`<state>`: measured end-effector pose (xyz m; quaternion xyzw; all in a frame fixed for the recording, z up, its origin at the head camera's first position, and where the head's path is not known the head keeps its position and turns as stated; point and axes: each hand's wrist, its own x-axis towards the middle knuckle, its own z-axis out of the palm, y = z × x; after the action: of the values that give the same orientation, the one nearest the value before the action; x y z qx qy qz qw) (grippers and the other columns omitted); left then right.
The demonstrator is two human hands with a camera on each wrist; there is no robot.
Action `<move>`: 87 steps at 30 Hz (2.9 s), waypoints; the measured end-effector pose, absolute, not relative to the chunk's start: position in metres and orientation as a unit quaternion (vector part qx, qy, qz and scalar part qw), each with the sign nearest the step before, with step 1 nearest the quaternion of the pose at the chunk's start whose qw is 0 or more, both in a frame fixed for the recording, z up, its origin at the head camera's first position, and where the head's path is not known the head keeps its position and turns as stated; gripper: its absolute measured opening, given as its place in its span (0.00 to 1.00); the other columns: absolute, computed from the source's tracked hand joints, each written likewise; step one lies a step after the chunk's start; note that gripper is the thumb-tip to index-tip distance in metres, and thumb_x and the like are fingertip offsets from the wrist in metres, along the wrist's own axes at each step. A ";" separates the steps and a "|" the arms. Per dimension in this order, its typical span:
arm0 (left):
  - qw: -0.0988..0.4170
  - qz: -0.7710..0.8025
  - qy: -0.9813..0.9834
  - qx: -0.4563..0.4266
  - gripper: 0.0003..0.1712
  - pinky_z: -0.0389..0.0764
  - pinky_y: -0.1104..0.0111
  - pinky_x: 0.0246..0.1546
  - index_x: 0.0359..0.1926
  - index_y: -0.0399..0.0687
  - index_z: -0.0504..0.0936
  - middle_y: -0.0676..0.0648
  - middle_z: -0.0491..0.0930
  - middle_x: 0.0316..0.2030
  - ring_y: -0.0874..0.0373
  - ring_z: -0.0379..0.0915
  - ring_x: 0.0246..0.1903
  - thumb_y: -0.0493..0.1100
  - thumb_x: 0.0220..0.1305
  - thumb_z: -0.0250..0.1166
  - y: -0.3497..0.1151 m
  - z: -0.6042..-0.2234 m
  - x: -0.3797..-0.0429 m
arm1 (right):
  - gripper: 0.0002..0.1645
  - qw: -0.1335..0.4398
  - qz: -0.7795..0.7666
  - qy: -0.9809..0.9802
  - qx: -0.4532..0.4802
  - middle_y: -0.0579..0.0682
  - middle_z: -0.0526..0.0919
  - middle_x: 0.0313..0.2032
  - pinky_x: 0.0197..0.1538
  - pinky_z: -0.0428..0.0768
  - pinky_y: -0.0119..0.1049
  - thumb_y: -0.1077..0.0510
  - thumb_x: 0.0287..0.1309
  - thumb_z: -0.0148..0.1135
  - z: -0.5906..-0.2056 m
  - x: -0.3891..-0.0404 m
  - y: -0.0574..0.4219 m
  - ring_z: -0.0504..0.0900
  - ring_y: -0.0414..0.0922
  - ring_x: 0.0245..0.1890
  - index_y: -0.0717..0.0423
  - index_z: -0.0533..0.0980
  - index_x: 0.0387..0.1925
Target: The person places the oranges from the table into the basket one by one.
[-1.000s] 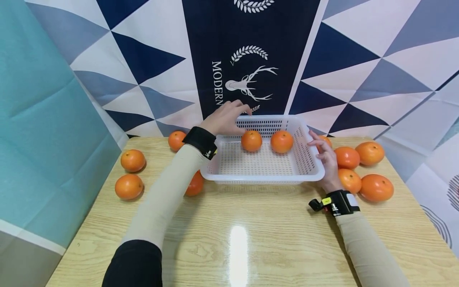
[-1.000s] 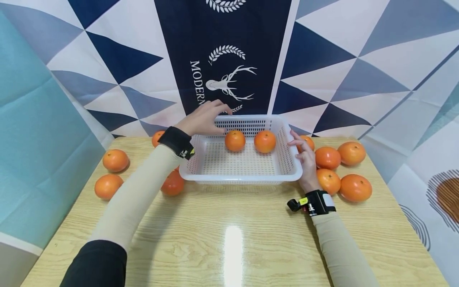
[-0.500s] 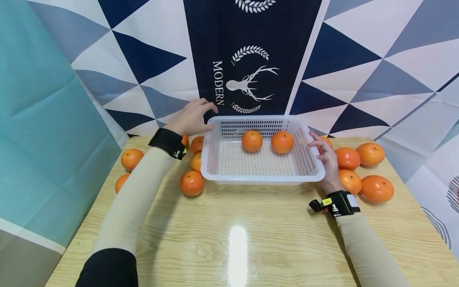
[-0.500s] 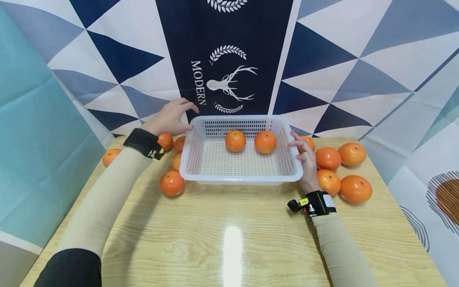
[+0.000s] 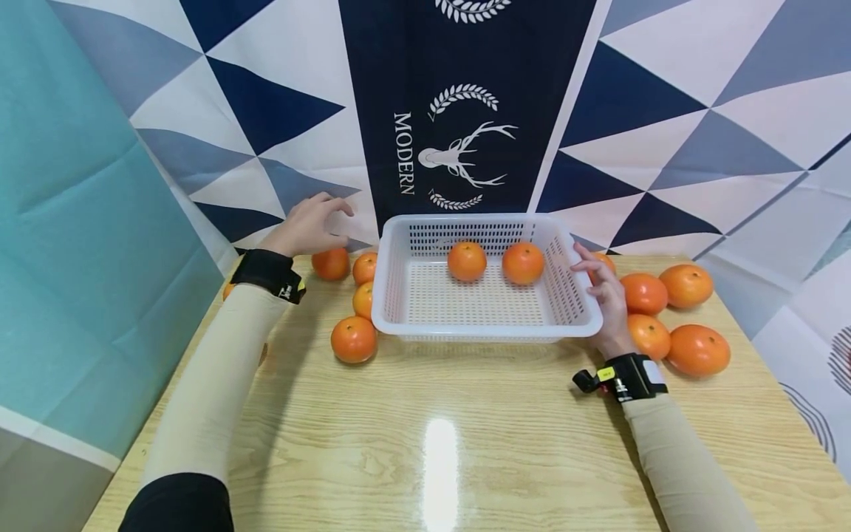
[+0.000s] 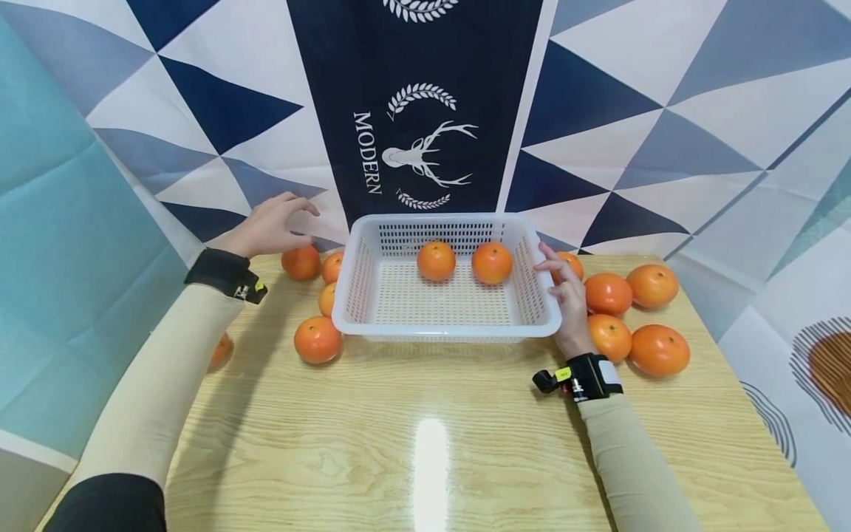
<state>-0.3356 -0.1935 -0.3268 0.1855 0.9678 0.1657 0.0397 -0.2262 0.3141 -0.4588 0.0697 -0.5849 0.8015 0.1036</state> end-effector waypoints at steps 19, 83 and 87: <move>0.104 0.185 0.965 0.155 0.34 0.64 0.34 0.84 0.75 0.41 0.75 0.31 0.65 0.83 0.32 0.62 0.79 0.46 0.73 0.70 -0.224 -0.368 -0.345 | 0.38 0.103 0.791 -0.599 0.071 0.50 0.59 0.90 0.74 0.70 0.31 0.69 0.61 0.30 -0.460 -0.226 0.315 0.54 0.52 0.91 0.40 0.85 0.47; 0.092 0.196 0.967 0.134 0.30 0.70 0.37 0.76 0.66 0.46 0.79 0.32 0.71 0.77 0.32 0.67 0.69 0.46 0.65 0.74 -0.227 -0.401 -0.346 | 0.38 0.105 0.790 -0.599 0.072 0.49 0.61 0.89 0.72 0.72 0.32 0.69 0.62 0.30 -0.459 -0.226 0.314 0.54 0.53 0.90 0.40 0.85 0.47; 0.078 0.198 0.968 0.132 0.30 0.69 0.36 0.76 0.65 0.47 0.79 0.32 0.69 0.79 0.33 0.66 0.70 0.48 0.63 0.73 -0.229 -0.398 -0.346 | 0.38 0.103 0.791 -0.599 0.075 0.49 0.60 0.90 0.73 0.71 0.32 0.69 0.62 0.30 -0.459 -0.225 0.314 0.53 0.52 0.91 0.39 0.85 0.47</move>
<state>-0.3458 -0.2285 -0.3983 0.1319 0.9681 0.1979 0.0784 -0.2251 0.3145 -0.4589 0.0747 -0.5990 0.7905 0.1034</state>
